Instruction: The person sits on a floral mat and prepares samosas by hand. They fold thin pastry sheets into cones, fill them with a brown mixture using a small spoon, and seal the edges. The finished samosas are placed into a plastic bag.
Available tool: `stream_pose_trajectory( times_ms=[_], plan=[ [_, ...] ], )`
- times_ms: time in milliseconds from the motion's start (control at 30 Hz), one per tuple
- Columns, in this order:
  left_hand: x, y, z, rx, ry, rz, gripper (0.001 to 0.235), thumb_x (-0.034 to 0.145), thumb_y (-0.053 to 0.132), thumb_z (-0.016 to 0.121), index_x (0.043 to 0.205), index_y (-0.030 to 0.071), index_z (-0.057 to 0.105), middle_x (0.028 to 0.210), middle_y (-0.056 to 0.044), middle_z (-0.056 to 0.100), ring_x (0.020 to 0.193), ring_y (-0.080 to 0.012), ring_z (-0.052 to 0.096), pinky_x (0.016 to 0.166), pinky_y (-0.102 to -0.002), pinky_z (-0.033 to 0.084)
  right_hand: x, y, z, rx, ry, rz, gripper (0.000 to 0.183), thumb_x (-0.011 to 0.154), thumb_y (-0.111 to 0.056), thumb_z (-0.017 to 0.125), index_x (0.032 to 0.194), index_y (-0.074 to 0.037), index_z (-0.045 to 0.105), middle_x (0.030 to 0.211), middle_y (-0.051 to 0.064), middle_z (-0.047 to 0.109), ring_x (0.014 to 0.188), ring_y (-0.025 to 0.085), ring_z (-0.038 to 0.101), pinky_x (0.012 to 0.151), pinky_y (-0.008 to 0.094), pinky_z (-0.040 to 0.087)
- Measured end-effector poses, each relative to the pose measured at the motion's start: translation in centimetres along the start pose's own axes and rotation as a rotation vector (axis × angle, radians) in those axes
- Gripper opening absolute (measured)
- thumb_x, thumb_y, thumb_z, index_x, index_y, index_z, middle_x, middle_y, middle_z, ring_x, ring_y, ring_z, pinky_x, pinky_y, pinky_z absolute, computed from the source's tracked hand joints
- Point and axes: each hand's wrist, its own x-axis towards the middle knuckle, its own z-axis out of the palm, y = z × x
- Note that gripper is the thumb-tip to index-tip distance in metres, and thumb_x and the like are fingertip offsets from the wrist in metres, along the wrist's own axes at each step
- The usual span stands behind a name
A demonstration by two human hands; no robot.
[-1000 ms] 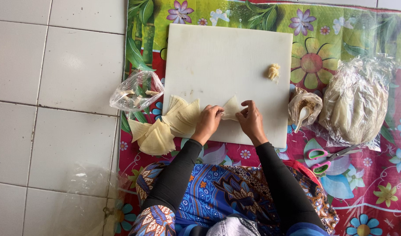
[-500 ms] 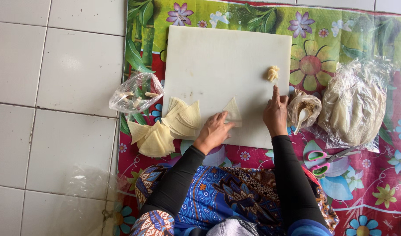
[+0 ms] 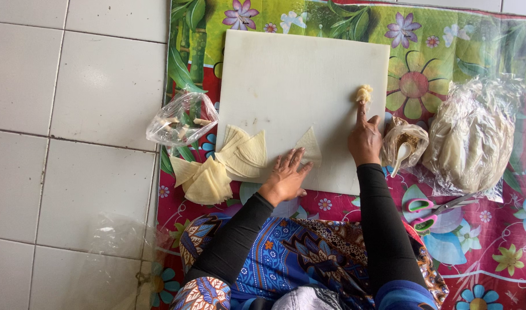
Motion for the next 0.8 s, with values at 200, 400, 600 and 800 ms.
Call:
stream_pose_trajectory(
  times_ms=[200, 400, 600, 800],
  plan=[
    [0.5, 0.0, 0.6, -0.001, 0.020, 0.017, 0.098, 0.089, 0.066, 0.063, 0.164, 0.025, 0.016, 0.170, -0.019, -0.013, 0.157, -0.0409, -0.009, 0.122, -0.065, 0.007, -1.7, 0.8, 0.8, 0.334, 0.264, -0.228, 0.044, 0.109, 0.005, 0.049, 0.139, -0.023, 0.065, 0.100, 0.014, 0.061, 0.100, 0.030, 0.063, 0.086, 0.040, 0.056],
    [0.1, 0.6, 0.3, 0.013, 0.077, -0.013, 0.098, 0.086, 0.064, 0.066, 0.163, 0.023, 0.022, 0.171, -0.019, -0.006, 0.157, -0.0424, -0.004, 0.122, -0.067, 0.009, -4.6, -4.7, 0.6, 0.599, 0.088, -0.421, 0.048, 0.094, 0.010, 0.053, 0.129, -0.017, 0.074, 0.103, 0.018, 0.058, 0.091, 0.031, 0.061, 0.080, 0.040, 0.055],
    [0.2, 0.5, -0.1, -0.044, 0.028, -0.004, 0.097, 0.087, 0.059, 0.070, 0.163, 0.022, 0.021, 0.170, -0.021, -0.004, 0.157, -0.0438, -0.003, 0.121, -0.067, 0.009, -7.3, -6.3, -0.3, 0.285, 0.029, -0.435, 0.060, 0.089, 0.005, 0.052, 0.145, -0.015, 0.061, 0.114, 0.018, 0.059, 0.091, 0.036, 0.065, 0.075, 0.046, 0.056],
    [0.0, 0.5, -0.1, -0.058, 0.036, -0.007, 0.098, 0.087, 0.060, 0.069, 0.163, 0.023, 0.020, 0.171, -0.020, -0.005, 0.157, -0.0432, -0.003, 0.122, -0.067, 0.009, -7.4, -6.9, -0.1, -0.207, 0.087, -0.526, 0.064, 0.089, -0.007, 0.059, 0.152, -0.001, 0.048, 0.110, 0.014, 0.058, 0.086, 0.029, 0.065, 0.069, 0.042, 0.057]
  ],
)
